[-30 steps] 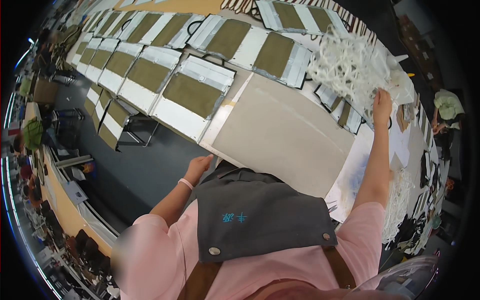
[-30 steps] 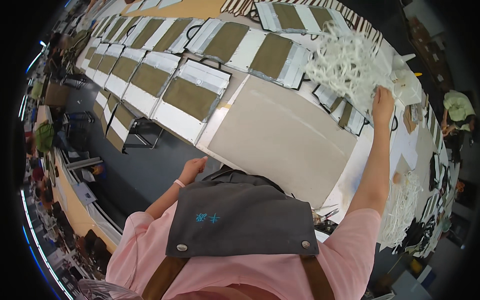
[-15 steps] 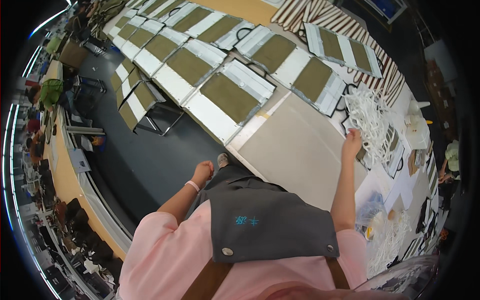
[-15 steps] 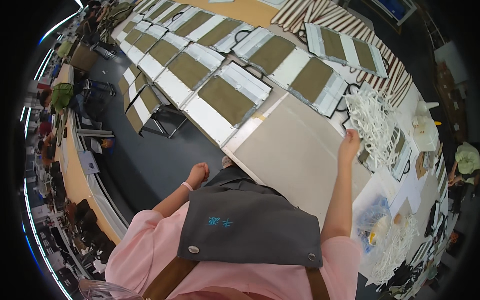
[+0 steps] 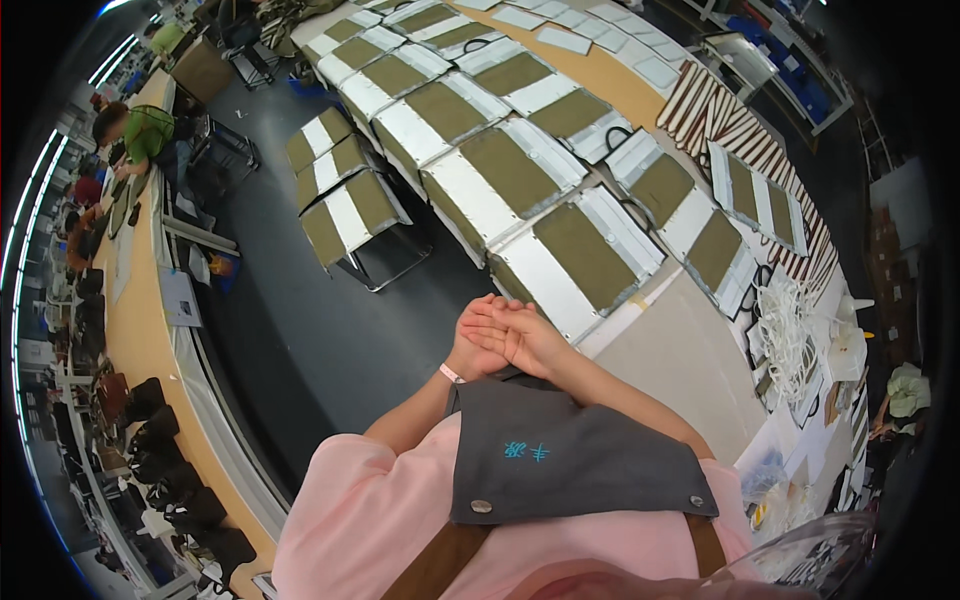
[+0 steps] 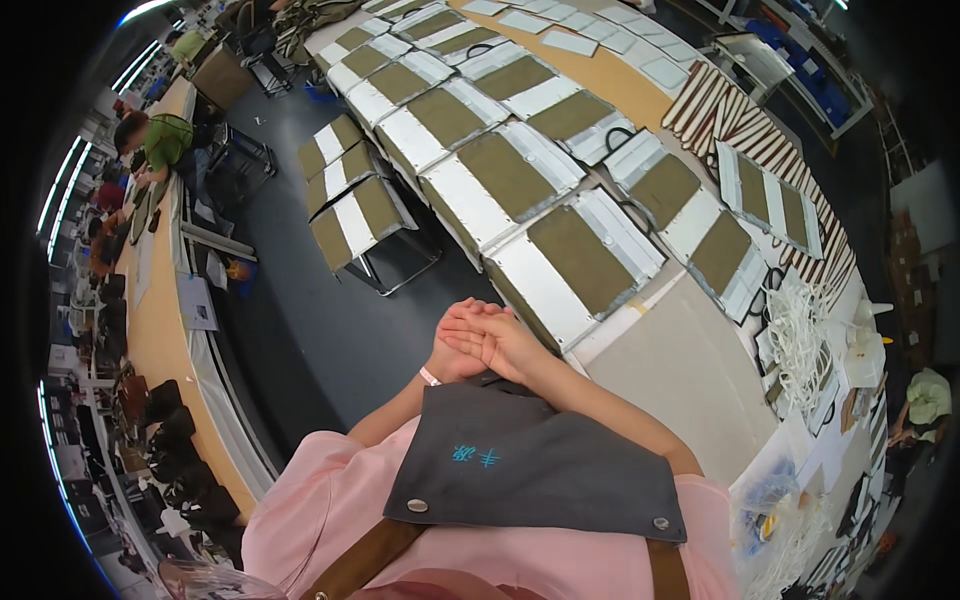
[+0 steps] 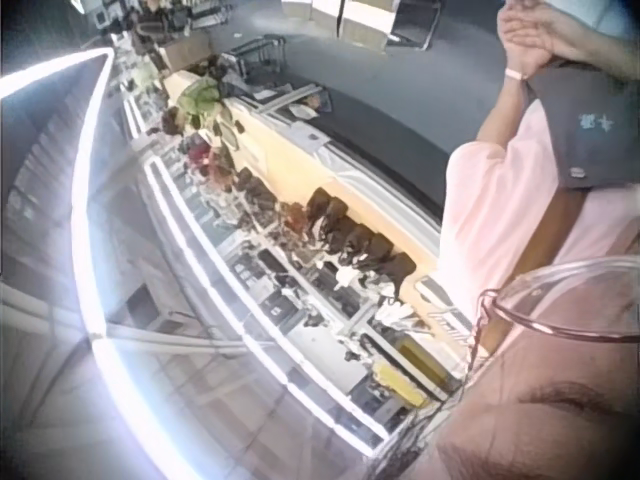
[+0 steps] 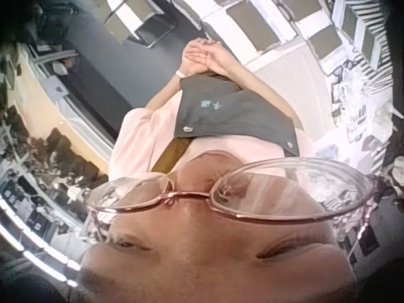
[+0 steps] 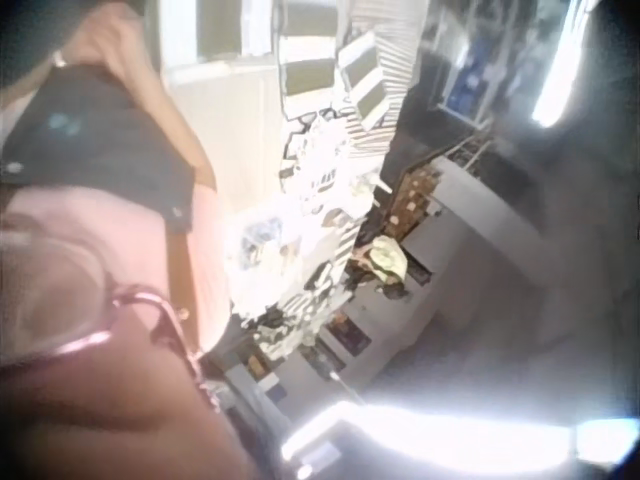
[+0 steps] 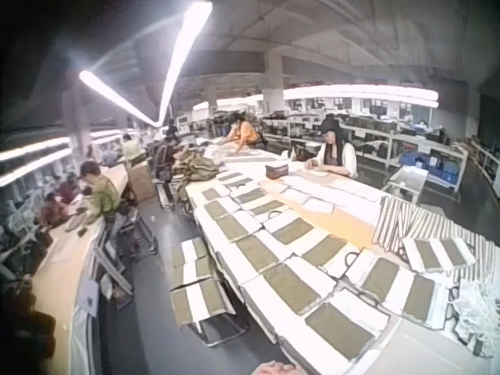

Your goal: The person applies adhesive to the edges of a rectangular bag component using a small brush. They then place a white strap onto the adhesive and press it down to secure it. The process is repeated for multiple bag components on a long assembly table.

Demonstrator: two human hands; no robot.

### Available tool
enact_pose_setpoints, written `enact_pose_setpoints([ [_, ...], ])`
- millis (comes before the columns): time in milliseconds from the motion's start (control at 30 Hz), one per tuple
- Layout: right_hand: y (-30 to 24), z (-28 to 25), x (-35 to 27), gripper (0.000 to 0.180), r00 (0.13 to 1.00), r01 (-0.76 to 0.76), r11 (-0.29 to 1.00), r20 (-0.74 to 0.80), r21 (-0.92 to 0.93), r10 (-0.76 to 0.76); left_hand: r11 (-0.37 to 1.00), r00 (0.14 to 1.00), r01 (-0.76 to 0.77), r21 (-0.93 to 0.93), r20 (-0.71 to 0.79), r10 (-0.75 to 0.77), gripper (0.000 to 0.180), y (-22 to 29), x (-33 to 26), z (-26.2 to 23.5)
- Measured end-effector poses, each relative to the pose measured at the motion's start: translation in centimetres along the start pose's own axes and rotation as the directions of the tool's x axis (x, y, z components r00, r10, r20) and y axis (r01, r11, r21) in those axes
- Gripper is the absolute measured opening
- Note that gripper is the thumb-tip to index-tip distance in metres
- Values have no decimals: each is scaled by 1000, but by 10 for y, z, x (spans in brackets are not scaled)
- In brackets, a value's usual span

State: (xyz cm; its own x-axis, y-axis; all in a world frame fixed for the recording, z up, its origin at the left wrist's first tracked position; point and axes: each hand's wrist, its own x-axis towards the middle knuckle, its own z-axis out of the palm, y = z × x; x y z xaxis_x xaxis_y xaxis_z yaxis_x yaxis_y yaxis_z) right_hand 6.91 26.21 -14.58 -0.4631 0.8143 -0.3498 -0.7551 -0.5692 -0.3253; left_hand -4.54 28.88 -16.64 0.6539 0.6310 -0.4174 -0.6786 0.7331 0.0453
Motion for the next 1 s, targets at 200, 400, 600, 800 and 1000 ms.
enact_pose_setpoints([
  [200, 45, 60, 52, 37, 778, 575, -144, 593, -805, -208, 948, 918, -227, -222, 277, 285, 41, 87, -46, -6],
  [400, 78, 98, 79, 58, 725, 594, -548, 688, -589, 46, 848, 838, -528, -49, 129, 530, 37, 110, -92, 2],
  [600, 65, 90, 89, 67, 734, 341, -822, 676, -455, -70, 736, 781, -623, 264, 262, 567, 69, 105, -130, 2],
  [800, 71, 89, 72, 67, 780, 324, -914, 616, -245, 112, 587, 751, -614, 528, 160, 641, 68, 111, -125, -7],
  [1000, 60, 93, 60, 56, 749, 229, -965, 657, -125, 92, 573, 714, -623, 532, 87, 695, 54, 88, -105, 24],
])
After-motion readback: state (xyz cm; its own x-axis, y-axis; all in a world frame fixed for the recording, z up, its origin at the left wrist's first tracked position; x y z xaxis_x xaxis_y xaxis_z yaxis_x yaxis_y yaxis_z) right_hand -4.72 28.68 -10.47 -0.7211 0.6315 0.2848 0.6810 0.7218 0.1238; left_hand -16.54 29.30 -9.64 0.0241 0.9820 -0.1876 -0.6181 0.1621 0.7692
